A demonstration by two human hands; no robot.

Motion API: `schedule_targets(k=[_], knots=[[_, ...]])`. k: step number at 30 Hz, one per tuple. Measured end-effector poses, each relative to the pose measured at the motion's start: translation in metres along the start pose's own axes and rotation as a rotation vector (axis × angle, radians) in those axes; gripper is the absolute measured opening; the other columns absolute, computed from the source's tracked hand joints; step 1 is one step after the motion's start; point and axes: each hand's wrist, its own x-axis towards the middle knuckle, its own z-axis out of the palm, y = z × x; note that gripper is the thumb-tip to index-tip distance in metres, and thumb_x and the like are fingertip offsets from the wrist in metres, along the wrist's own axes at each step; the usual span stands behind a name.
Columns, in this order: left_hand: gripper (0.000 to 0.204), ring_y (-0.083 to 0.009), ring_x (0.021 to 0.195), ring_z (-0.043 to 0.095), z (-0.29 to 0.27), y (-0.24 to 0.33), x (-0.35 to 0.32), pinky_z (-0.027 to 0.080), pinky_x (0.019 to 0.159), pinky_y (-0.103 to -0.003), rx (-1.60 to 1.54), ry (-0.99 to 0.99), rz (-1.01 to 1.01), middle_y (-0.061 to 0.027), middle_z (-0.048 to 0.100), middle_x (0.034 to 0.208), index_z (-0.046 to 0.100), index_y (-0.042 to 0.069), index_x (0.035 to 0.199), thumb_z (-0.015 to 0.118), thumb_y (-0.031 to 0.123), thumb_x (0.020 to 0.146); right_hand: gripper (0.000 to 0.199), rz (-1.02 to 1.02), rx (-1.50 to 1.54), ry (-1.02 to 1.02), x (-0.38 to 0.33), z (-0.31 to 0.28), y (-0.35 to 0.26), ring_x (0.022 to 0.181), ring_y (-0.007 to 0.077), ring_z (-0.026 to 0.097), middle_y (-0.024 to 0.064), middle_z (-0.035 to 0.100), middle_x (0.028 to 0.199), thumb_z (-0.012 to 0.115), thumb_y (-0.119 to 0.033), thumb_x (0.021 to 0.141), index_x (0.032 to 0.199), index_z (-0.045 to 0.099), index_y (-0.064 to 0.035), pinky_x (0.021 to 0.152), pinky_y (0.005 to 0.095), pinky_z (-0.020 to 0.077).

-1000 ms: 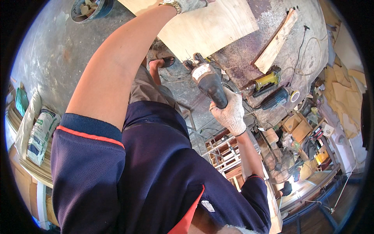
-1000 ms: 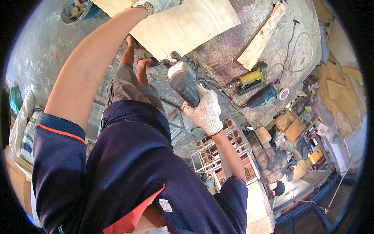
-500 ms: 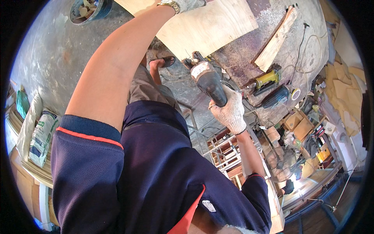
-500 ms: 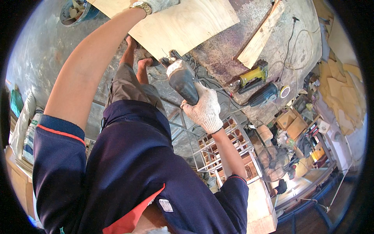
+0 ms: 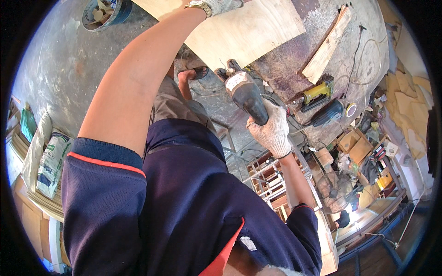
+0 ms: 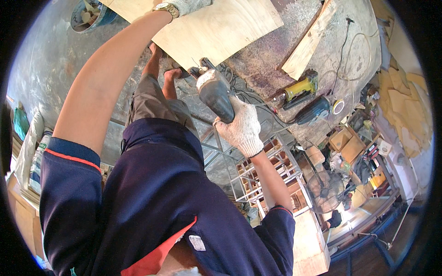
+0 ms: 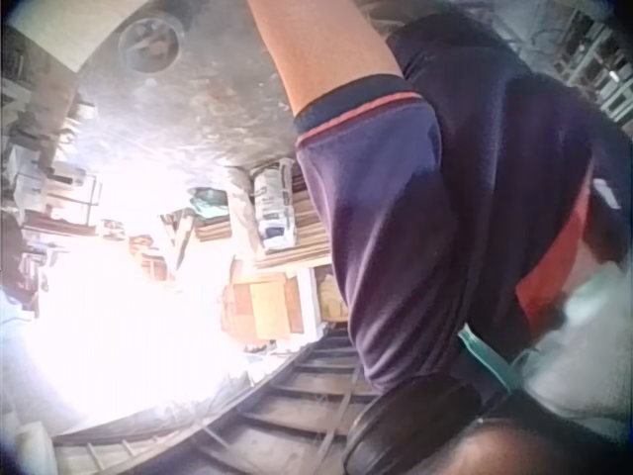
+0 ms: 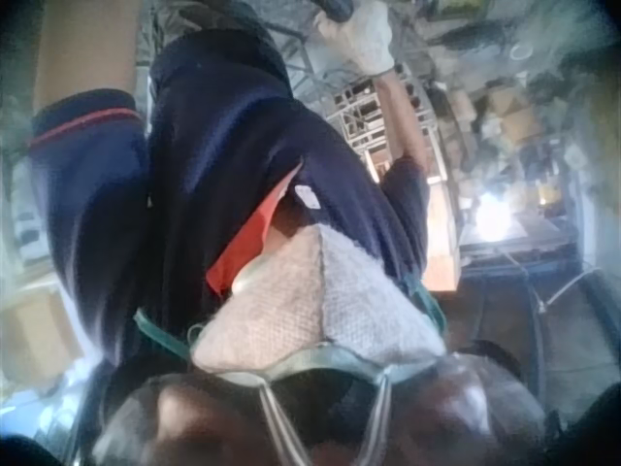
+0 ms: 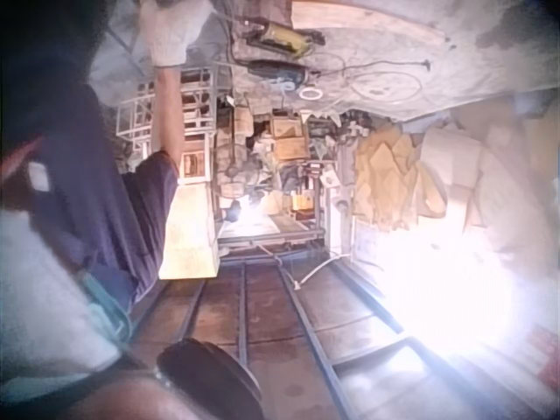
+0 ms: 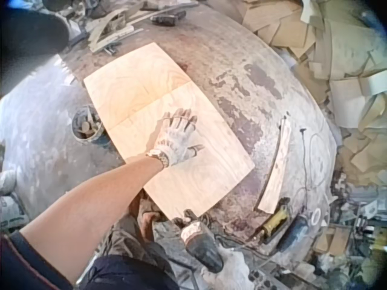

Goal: The person marks a wooden board with a pen and ruler, then uses a jigsaw to cut along the marked lines. They then use a nail gun to attach a smaller wooden strip to the cut board, completing a simple assembly.

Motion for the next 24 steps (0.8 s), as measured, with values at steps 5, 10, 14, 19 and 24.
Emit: schedule_targets(k=[5, 10, 14, 19, 24], knots=[[0.095, -0.0390, 0.156, 0.025, 0.0035, -0.0009, 0.0013, 0.018, 0.123, -0.065, -0.024, 0.032, 0.011, -0.0201, 0.033, 0.165, 0.037, 0.003, 0.158, 0.053, 0.069, 0.092, 0.032, 0.028, 0.018, 0.009, -0.0003, 0.0008, -0.0019, 0.085, 0.0459, 0.069, 0.0258, 0.069, 0.086, 0.073, -0.018, 0.070, 0.097, 0.069, -0.0013, 0.073, 0.0484, 0.0556], [0.095, -0.0396, 0.156, 0.024, 0.0042, -0.0014, 0.0026, 0.016, 0.123, -0.066, -0.063, 0.023, 0.015, -0.0205, 0.033, 0.165, 0.037, 0.002, 0.158, 0.056, 0.067, 0.090, 0.033, 0.024, -0.013, 0.010, 0.0007, 0.0024, -0.0021, 0.085, 0.0457, 0.069, 0.0249, 0.069, 0.086, 0.074, -0.018, 0.069, 0.097, 0.069, -0.0018, 0.074, 0.0487, 0.0556], [0.096, -0.0400, 0.156, 0.023, 0.0043, -0.0014, 0.0027, 0.014, 0.124, -0.067, -0.073, 0.019, 0.017, -0.0207, 0.032, 0.166, 0.036, 0.002, 0.158, 0.057, 0.067, 0.090, 0.033, 0.008, -0.041, 0.054, -0.0017, 0.0038, -0.0029, 0.085, 0.0453, 0.070, 0.0242, 0.070, 0.085, 0.074, -0.018, 0.070, 0.098, 0.069, -0.0022, 0.074, 0.0485, 0.0557], [0.097, -0.0404, 0.156, 0.022, 0.0063, -0.0010, 0.0031, 0.014, 0.123, -0.067, -0.067, 0.014, 0.015, -0.0214, 0.031, 0.165, 0.036, 0.002, 0.158, 0.056, 0.067, 0.090, 0.034, 0.017, -0.030, 0.025, -0.0005, 0.0036, -0.0035, 0.087, 0.0446, 0.070, 0.0245, 0.070, 0.088, 0.074, -0.018, 0.070, 0.100, 0.070, -0.0026, 0.075, 0.0479, 0.0558], [0.097, -0.0402, 0.156, 0.022, 0.0096, -0.0004, 0.0047, 0.013, 0.124, -0.067, -0.062, 0.041, 0.017, -0.0218, 0.030, 0.166, 0.034, 0.002, 0.159, 0.056, 0.067, 0.090, 0.036, 0.082, 0.039, -0.004, 0.0003, 0.0024, -0.0079, 0.088, 0.0445, 0.070, 0.0254, 0.070, 0.090, 0.073, -0.018, 0.070, 0.102, 0.070, -0.0018, 0.076, 0.0474, 0.0559]])
